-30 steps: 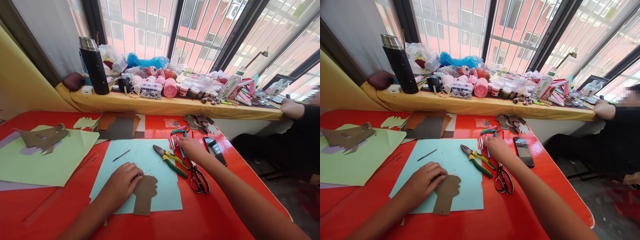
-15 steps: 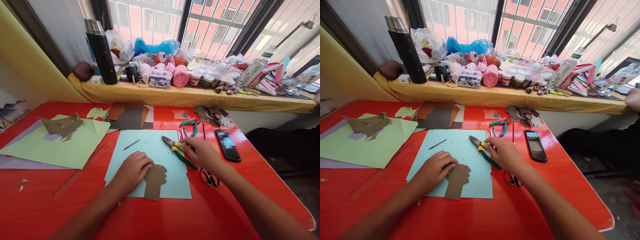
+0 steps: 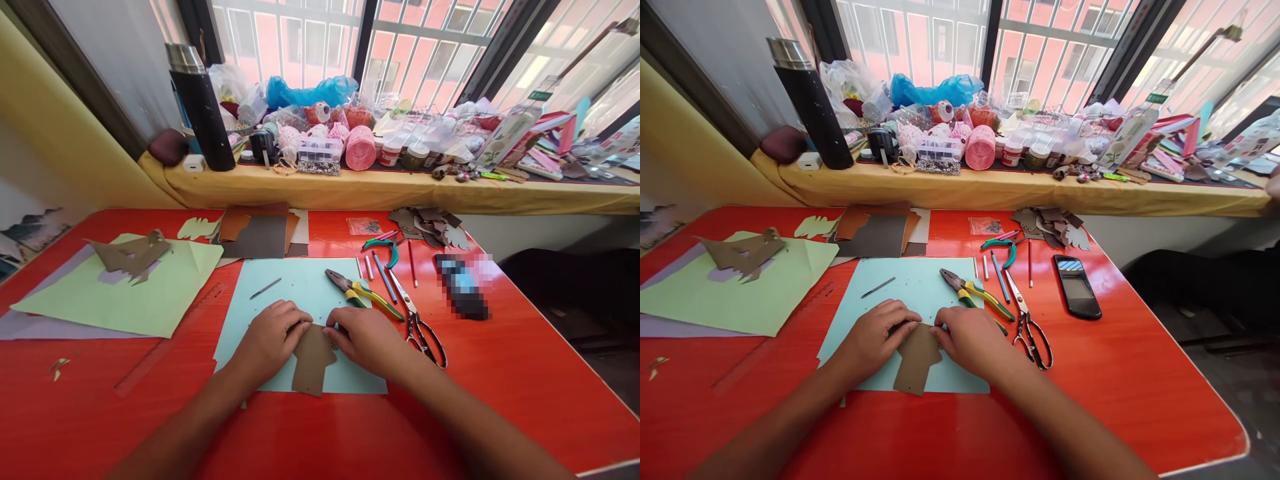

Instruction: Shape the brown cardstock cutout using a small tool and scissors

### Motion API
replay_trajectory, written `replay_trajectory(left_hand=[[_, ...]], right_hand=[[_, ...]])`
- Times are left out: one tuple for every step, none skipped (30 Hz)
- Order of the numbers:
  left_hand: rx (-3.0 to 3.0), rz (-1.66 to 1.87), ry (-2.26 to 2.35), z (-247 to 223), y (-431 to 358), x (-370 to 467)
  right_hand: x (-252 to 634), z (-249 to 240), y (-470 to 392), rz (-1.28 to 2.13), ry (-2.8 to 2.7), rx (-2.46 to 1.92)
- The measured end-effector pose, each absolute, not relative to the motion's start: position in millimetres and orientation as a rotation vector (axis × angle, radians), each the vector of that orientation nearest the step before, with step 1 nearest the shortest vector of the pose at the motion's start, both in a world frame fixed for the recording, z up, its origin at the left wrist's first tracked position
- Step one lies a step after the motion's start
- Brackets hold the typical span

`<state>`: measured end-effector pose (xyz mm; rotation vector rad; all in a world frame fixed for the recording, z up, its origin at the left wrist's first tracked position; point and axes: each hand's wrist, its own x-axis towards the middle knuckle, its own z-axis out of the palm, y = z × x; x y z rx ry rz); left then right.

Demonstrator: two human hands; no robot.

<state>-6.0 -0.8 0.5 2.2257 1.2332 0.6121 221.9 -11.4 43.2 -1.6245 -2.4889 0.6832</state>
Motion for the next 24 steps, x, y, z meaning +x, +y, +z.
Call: replay_trajectory(left_hand=[[2.230, 0.607, 1.238, 0.1, -0.5, -6.1], [2.236, 0.602, 1.240, -0.2, -0.4, -6.1], [2.244, 0.599, 1.240, -0.4, -0.4, -6.1], [2.250, 0.600, 1.239, -0.3, -0.5, -6.0], [2.253, 0.607, 1.241, 0.1, -0.9, -5.7], [2.256, 0.624, 1.247, 0.9, -1.4, -5.3], [2.264, 0.650, 1.254, 2.2, -2.0, -4.9], [2.287, 0.680, 1.257, 3.8, -2.6, -4.4], [2.328, 0.710, 1.251, 5.7, -3.4, -4.0], [2.394, 0.730, 1.222, 7.7, -4.1, -3.6], [2.477, 0.737, 1.171, 9.5, -4.8, -3.4], [2.563, 0.726, 1.108, 11.0, -5.4, -3.5], [2.645, 0.701, 1.040, 11.9, -5.9, -3.7], [2.713, 0.667, 0.982, 12.3, -6.3, -4.1], [2.765, 0.634, 0.941, 12.1, -6.6, -4.5], [2.801, 0.605, 0.921, 11.4, -6.8, -5.1], [2.826, 0.582, 0.918, 10.4, -7.0, -5.6], [2.843, 0.567, 0.922, 9.3, -7.1, -6.1], [2.854, 0.557, 0.931, 8.2, -7.1, -6.4], [2.862, 0.549, 0.940, 7.2, -7.2, -6.7], [2.872, 0.541, 0.944, 6.4, -7.2, -6.8], [2.884, 0.533, 0.945, 5.8, -7.4, -6.9], [2.897, 0.526, 0.943, 5.3, -7.5, -7.0], [2.911, 0.520, 0.940, 5.2, -7.7, -7.0]], right_hand=[[221.5, 41.9, -10.8, 0.697, -2.470, -1.631], [221.3, 40.8, -10.5, 0.709, -2.451, -1.639], [221.1, 39.7, -10.2, 0.718, -2.434, -1.647], [221.2, 38.8, -10.0, 0.729, -2.424, -1.651], [221.3, 38.0, -9.8, 0.739, -2.421, -1.652], [221.6, 37.4, -9.6, 0.748, -2.421, -1.649], [221.9, 36.8, -9.4, 0.755, -2.425, -1.644], [222.2, 36.3, -9.2, 0.754, -2.428, -1.638], [222.4, 35.7, -9.1, 0.749, -2.431, -1.634], [222.6, 35.0, -9.0, 0.740, -2.433, -1.631], [222.7, 34.3, -8.9, 0.730, -2.435, -1.631], [222.8, 33.6, -9.0, 0.724, -2.437, -1.632], [222.8, 32.9, -9.0, 0.719, -2.438, -1.633], [222.8, 32.4, -9.1, 0.719, -2.440, -1.634], [222.8, 32.0, -9.1, 0.721, -2.440, -1.635], [222.7, 31.8, -9.1, 0.725, -2.440, -1.638], [222.6, 31.8, -9.1, 0.729, -2.438, -1.643], [222.5, 31.8, -9.0, 0.734, -2.436, -1.646], [222.3, 31.9, -8.9, 0.739, -2.433, -1.650], [222.2, 32.0, -8.7, 0.744, -2.430, -1.652], [222.0, 32.0, -8.6, 0.747, -2.428, -1.651], [221.9, 31.9, -8.5, 0.752, -2.427, -1.648], [221.8, 31.7, -8.4, 0.757, -2.426, -1.644], [221.8, 31.4, -8.3, 0.762, -2.424, -1.642]])
